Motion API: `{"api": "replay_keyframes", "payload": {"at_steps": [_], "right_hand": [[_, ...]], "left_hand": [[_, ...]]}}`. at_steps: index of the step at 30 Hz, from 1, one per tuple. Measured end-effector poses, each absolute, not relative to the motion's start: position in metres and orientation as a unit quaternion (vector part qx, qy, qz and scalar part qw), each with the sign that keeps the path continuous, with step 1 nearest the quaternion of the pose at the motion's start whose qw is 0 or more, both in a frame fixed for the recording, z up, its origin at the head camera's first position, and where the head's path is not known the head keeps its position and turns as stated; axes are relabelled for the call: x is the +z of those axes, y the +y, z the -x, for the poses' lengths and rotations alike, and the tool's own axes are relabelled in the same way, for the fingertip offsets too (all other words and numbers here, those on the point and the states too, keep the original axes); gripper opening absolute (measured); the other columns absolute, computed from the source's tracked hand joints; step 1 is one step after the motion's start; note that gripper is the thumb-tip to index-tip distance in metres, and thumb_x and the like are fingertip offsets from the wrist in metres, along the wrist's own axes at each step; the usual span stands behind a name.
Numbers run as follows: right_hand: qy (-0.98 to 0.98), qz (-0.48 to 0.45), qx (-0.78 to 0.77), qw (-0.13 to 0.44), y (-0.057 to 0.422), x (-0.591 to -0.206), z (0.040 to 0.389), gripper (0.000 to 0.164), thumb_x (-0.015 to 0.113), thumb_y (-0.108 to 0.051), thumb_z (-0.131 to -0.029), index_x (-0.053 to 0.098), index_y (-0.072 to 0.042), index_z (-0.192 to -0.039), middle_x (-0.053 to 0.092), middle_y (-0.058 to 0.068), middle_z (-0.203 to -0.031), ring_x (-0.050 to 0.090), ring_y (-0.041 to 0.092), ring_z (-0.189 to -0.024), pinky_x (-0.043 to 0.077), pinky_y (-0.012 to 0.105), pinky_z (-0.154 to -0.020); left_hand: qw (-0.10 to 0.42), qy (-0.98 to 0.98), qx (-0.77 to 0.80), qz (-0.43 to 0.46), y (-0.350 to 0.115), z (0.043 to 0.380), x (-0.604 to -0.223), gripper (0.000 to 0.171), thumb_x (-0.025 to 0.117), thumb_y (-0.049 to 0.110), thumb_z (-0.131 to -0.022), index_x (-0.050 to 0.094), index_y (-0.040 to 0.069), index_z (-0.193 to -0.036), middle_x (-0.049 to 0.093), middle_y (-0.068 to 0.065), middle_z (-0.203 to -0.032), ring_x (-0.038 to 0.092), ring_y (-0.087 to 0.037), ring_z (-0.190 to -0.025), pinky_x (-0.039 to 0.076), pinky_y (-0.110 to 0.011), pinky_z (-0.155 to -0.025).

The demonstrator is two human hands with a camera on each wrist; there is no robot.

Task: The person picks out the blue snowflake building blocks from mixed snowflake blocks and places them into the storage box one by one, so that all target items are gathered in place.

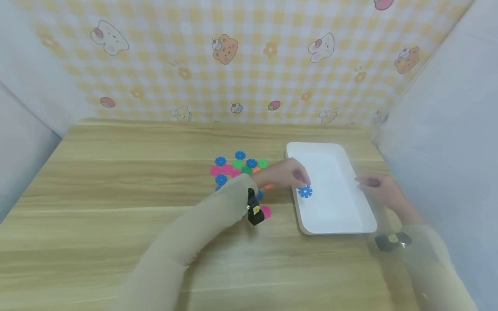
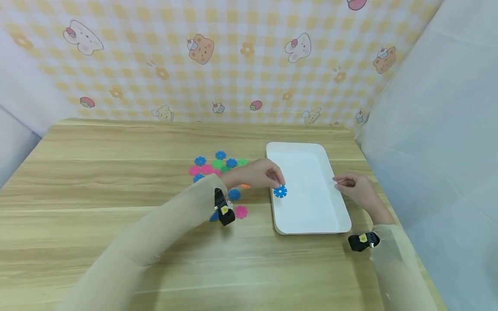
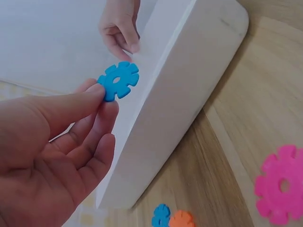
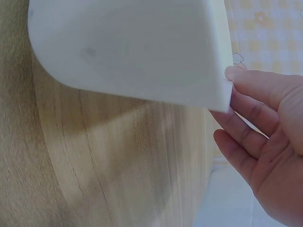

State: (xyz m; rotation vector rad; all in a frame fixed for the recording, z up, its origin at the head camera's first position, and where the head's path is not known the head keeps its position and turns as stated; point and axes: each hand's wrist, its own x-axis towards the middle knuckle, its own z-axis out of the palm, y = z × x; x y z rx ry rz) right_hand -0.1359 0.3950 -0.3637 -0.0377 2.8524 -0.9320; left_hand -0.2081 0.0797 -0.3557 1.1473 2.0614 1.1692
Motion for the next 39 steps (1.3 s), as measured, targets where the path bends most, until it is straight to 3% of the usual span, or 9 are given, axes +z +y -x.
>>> {"api": "replay_keyframes", "payload": {"at_steps": [6, 12, 18, 25, 32, 39], "right_hand": [[0.949, 0.021, -0.308, 0.064, 0.394, -0.364, 0.135, 0.037, 0.059, -0.021, -0.09, 0.056, 0.003, -0.117, 0.062, 0.025, -0.103, 0.058, 0.041, -0.096, 0.049, 0.046, -0.079], [0.949, 0.032, -0.308, 0.05, 0.394, -0.364, 0.137, 0.034, 0.061, -0.017, -0.089, 0.058, 0.003, -0.115, 0.063, 0.024, -0.101, 0.06, 0.037, -0.093, 0.049, 0.022, -0.072], [0.95, 0.028, -0.307, 0.051, 0.392, -0.362, 0.137, 0.034, 0.06, -0.019, -0.089, 0.058, 0.003, -0.116, 0.063, 0.024, -0.101, 0.059, 0.039, -0.095, 0.05, 0.039, -0.077], [0.951, 0.031, -0.305, 0.046, 0.393, -0.365, 0.138, 0.034, 0.06, -0.018, -0.089, 0.058, 0.003, -0.115, 0.063, 0.024, -0.102, 0.059, 0.04, -0.095, 0.048, 0.022, -0.073], [0.95, 0.029, -0.307, 0.047, 0.394, -0.365, 0.136, 0.033, 0.058, -0.019, -0.09, 0.058, 0.002, -0.116, 0.062, 0.025, -0.105, 0.058, 0.041, -0.097, 0.048, 0.046, -0.08], [0.949, 0.018, -0.31, 0.059, 0.394, -0.364, 0.135, 0.037, 0.057, -0.022, -0.091, 0.056, 0.002, -0.119, 0.061, 0.026, -0.106, 0.056, 0.043, -0.099, 0.046, 0.051, -0.082]], "left_hand": [[0.265, 0.755, 0.408, -0.439, 0.099, 0.218, -0.358, 0.012, 0.061, 0.004, -0.086, 0.068, 0.002, -0.097, 0.066, -0.003, -0.095, 0.059, -0.01, -0.087, 0.045, -0.016, -0.078], [0.274, 0.766, 0.384, -0.438, 0.115, 0.225, -0.36, 0.012, 0.062, 0.002, -0.085, 0.068, 0.003, -0.096, 0.065, -0.002, -0.094, 0.058, -0.009, -0.088, 0.044, -0.014, -0.076], [0.28, 0.793, 0.335, -0.425, 0.124, 0.227, -0.362, 0.011, 0.063, 0.003, -0.084, 0.068, 0.006, -0.093, 0.062, 0.0, -0.094, 0.055, -0.009, -0.089, 0.042, -0.014, -0.076], [0.286, 0.801, 0.284, -0.442, 0.129, 0.232, -0.374, 0.01, 0.063, 0.003, -0.083, 0.069, 0.009, -0.09, 0.056, 0.001, -0.1, 0.05, -0.01, -0.094, 0.04, -0.016, -0.08], [0.285, 0.813, 0.241, -0.447, 0.13, 0.223, -0.369, 0.01, 0.061, 0.003, -0.085, 0.067, 0.009, -0.09, 0.057, 0.0, -0.1, 0.051, -0.012, -0.097, 0.04, -0.016, -0.081], [0.274, 0.824, 0.206, -0.45, 0.132, 0.215, -0.368, 0.011, 0.062, 0.003, -0.085, 0.066, 0.007, -0.094, 0.06, 0.0, -0.098, 0.054, -0.012, -0.094, 0.042, -0.017, -0.078]]}}
